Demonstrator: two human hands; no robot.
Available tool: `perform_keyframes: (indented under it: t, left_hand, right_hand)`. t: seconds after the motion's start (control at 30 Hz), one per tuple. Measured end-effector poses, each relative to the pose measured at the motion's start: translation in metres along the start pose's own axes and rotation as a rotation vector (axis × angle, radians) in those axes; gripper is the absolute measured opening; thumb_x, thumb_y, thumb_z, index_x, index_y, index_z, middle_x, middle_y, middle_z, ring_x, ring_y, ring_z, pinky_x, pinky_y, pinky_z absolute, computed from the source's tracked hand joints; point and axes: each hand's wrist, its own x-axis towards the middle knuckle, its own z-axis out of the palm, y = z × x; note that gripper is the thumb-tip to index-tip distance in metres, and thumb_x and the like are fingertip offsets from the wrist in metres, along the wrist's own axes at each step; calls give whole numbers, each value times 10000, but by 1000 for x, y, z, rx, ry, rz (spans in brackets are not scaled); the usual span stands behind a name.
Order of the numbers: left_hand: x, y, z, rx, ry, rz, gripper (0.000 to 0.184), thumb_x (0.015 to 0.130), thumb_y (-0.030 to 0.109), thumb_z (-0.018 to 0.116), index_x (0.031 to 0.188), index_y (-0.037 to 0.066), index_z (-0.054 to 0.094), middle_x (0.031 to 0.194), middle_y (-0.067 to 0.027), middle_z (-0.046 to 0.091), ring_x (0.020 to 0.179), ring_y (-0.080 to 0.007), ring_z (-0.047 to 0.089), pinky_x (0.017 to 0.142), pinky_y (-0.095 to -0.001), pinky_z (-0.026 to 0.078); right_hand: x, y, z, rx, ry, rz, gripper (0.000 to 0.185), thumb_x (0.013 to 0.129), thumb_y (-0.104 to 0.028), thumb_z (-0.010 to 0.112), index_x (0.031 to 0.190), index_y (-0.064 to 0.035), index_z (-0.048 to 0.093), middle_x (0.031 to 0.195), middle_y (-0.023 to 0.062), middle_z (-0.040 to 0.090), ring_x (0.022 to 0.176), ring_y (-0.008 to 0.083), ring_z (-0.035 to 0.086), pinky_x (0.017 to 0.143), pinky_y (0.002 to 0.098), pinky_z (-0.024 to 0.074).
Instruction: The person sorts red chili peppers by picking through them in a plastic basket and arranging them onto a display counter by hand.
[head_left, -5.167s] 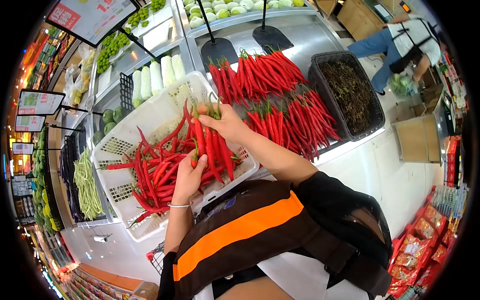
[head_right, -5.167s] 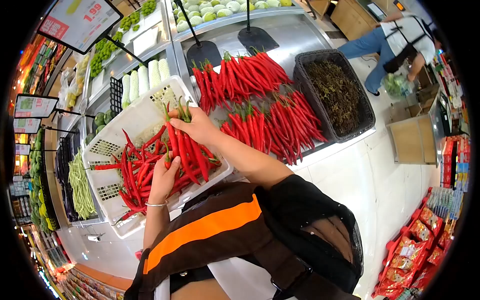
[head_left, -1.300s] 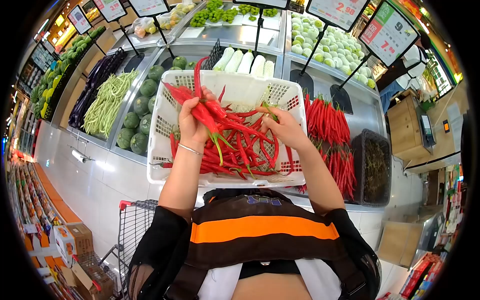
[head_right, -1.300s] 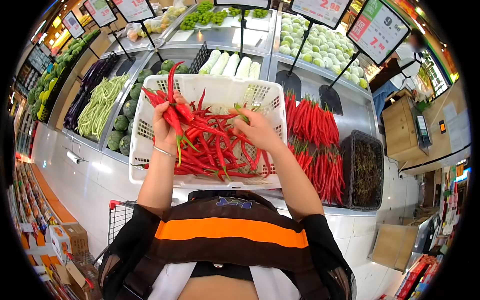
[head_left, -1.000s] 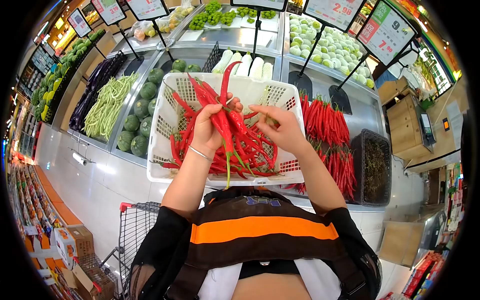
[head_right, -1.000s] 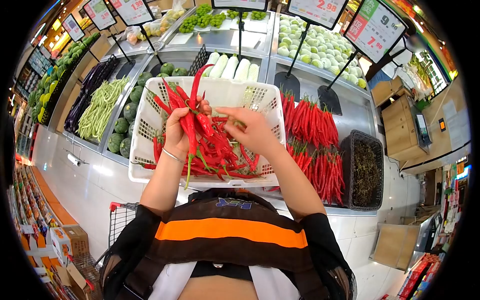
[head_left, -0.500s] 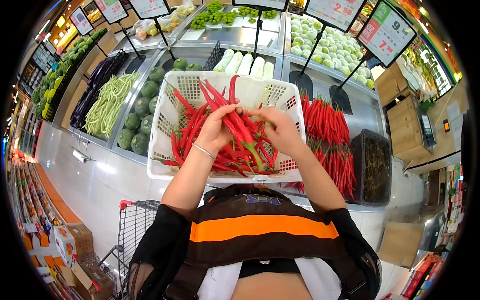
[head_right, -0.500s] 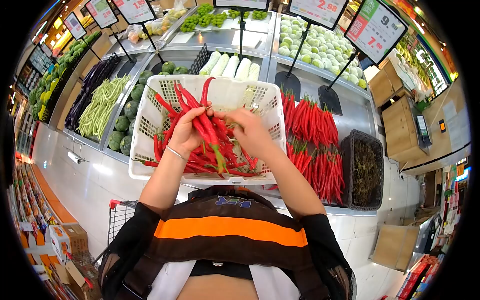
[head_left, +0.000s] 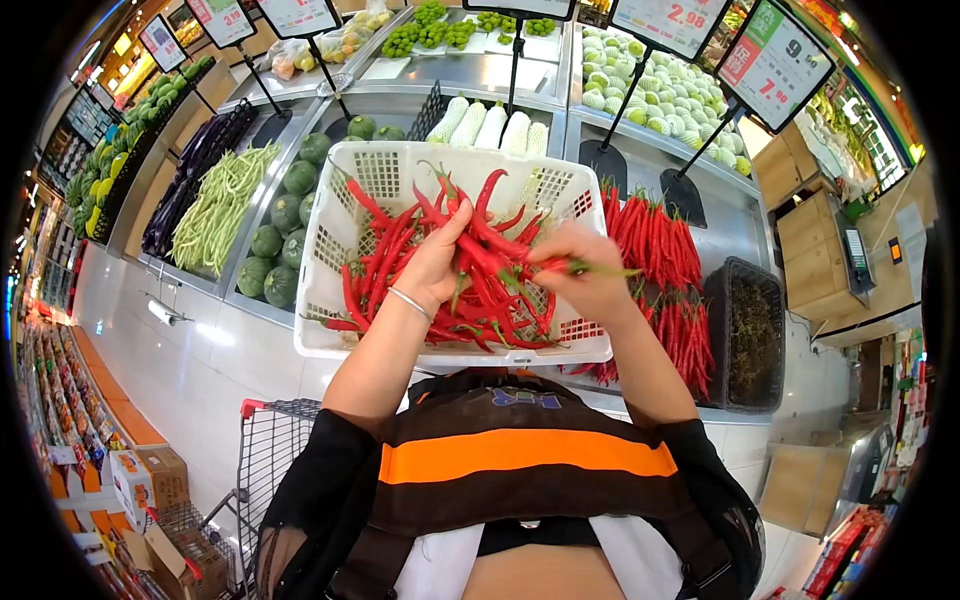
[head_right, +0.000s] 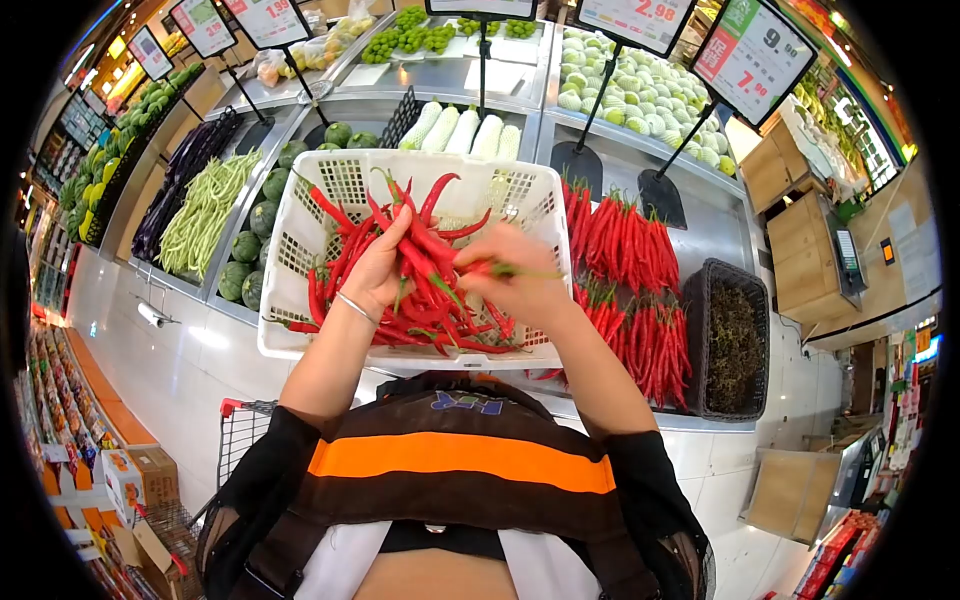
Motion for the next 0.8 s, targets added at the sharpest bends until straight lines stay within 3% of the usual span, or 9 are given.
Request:
perform_keyframes:
  t: [0.07,0.1,0.2,0.27,0.33,0.4,0.63,0.7,0.8]
  left_hand:
    - [7,-2,-12,-22,-62,49,282,858,284,604,974,31,557,784,-63,593,808,-198,603,726,-325,501]
    - [7,-1,-12,-43,-21,35,214,846,159,609,1000,23,548,794,-70,586,788,-195,601,712,-320,504]
    - [3,0,-7,187,11,178,251,817,37,569,1060,12,513,822,-70,573,806,-189,590,740,-317,494]
    - [1,-1,-4,200,-39,228,306,798,13,554,1098,4,497,833,-66,573,835,-191,587,764,-333,495]
    - [1,-5,-2,213,-88,272,362,779,-11,540,1136,-4,480,844,-62,573,865,-194,584,787,-349,496]
    - [2,-8,1,276,-168,275,460,764,-30,531,1212,2,432,885,-59,559,893,-179,560,835,-319,454]
    - [-6,-20,20,947,-121,414,495,782,-64,490,1262,2,390,1106,-46,508,987,-105,484,862,-252,399]
    - [-1,-24,18,918,-136,445,517,773,-45,501,1270,3,370,1091,-69,519,969,-129,492,843,-267,408]
    - [-3,-24,20,892,-154,419,542,765,-21,518,1279,6,349,1069,-86,526,946,-149,492,821,-283,416]
  right_hand:
    - [0,8,-10,157,330,-9,84,772,-44,609,844,-43,565,796,40,553,681,124,501,601,238,404]
    - [3,14,-21,275,465,-27,34,801,-59,567,806,-42,539,796,39,544,676,116,490,594,236,398]
    - [19,-4,-38,632,815,72,114,851,-89,465,745,-51,483,774,39,518,643,91,476,565,224,390]
    - [17,-7,-42,556,752,96,77,842,-86,471,783,-65,517,718,18,507,596,67,465,548,203,383]
    - [15,-10,-34,268,385,454,60,840,-117,505,835,-78,550,658,-11,495,544,53,452,517,188,376]
    - [18,1,-13,256,174,544,128,828,-147,539,921,-72,585,619,-23,482,531,59,465,495,210,377]
    - [44,6,18,-22,132,372,304,802,-191,624,1036,1,598,637,22,519,590,113,499,588,264,421]
    - [45,3,16,-150,128,304,318,789,-218,649,977,36,614,745,97,618,670,192,571,664,306,455]
    - [37,12,19,-120,165,303,305,791,-200,643,975,41,613,780,118,635,670,209,580,662,304,459]
